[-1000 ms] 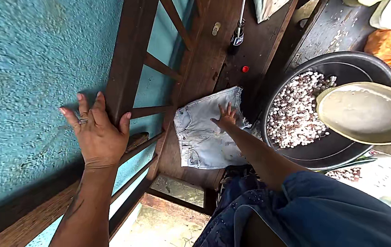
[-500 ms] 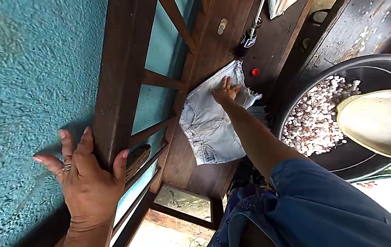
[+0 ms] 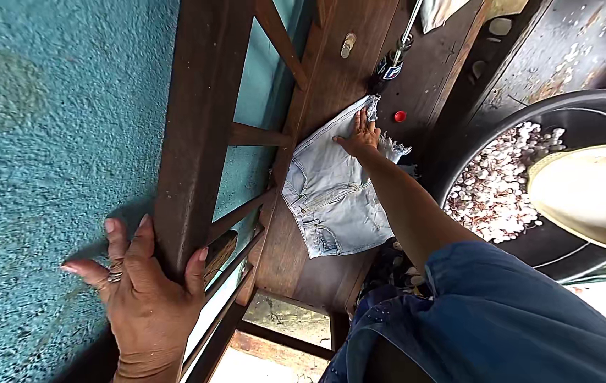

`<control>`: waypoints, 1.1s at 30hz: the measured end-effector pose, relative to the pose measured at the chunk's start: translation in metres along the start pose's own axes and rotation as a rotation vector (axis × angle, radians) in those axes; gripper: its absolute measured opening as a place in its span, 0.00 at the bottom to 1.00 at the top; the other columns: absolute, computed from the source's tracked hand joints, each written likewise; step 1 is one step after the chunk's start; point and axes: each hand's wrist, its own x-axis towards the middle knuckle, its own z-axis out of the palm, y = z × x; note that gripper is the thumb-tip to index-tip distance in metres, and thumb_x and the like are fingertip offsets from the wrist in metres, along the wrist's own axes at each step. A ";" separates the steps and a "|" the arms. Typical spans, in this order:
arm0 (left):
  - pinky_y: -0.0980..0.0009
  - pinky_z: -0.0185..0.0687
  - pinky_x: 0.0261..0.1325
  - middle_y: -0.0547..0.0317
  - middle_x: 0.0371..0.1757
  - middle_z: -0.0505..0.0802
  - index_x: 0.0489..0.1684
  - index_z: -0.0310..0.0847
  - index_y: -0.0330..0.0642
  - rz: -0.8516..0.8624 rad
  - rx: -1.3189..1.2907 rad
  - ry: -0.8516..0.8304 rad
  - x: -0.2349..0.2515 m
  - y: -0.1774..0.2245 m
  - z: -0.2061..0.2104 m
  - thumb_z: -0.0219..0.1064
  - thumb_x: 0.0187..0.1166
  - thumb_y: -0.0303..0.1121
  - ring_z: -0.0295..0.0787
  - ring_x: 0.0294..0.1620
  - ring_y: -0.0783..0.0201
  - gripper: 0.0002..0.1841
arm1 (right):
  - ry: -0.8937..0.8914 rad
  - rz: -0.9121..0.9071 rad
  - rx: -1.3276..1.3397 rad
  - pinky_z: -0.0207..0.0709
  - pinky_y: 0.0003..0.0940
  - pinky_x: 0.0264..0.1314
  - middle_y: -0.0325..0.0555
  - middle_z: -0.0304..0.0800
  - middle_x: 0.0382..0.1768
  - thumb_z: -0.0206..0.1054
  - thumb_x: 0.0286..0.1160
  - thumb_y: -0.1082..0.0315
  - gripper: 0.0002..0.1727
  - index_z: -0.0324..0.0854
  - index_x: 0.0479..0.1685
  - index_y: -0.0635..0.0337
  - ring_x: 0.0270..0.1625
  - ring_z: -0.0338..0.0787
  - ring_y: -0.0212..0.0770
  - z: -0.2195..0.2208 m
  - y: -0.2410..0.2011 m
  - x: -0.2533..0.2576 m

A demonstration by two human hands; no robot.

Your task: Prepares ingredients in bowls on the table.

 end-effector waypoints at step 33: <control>0.35 0.33 0.92 0.32 0.82 0.75 0.88 0.58 0.35 -0.007 -0.013 -0.013 0.002 -0.001 0.000 0.53 0.85 0.62 0.59 0.91 0.39 0.43 | -0.040 -0.165 -0.061 0.31 0.77 0.88 0.61 0.27 0.96 0.55 0.73 0.24 0.64 0.33 0.97 0.61 0.96 0.30 0.70 0.038 0.005 -0.053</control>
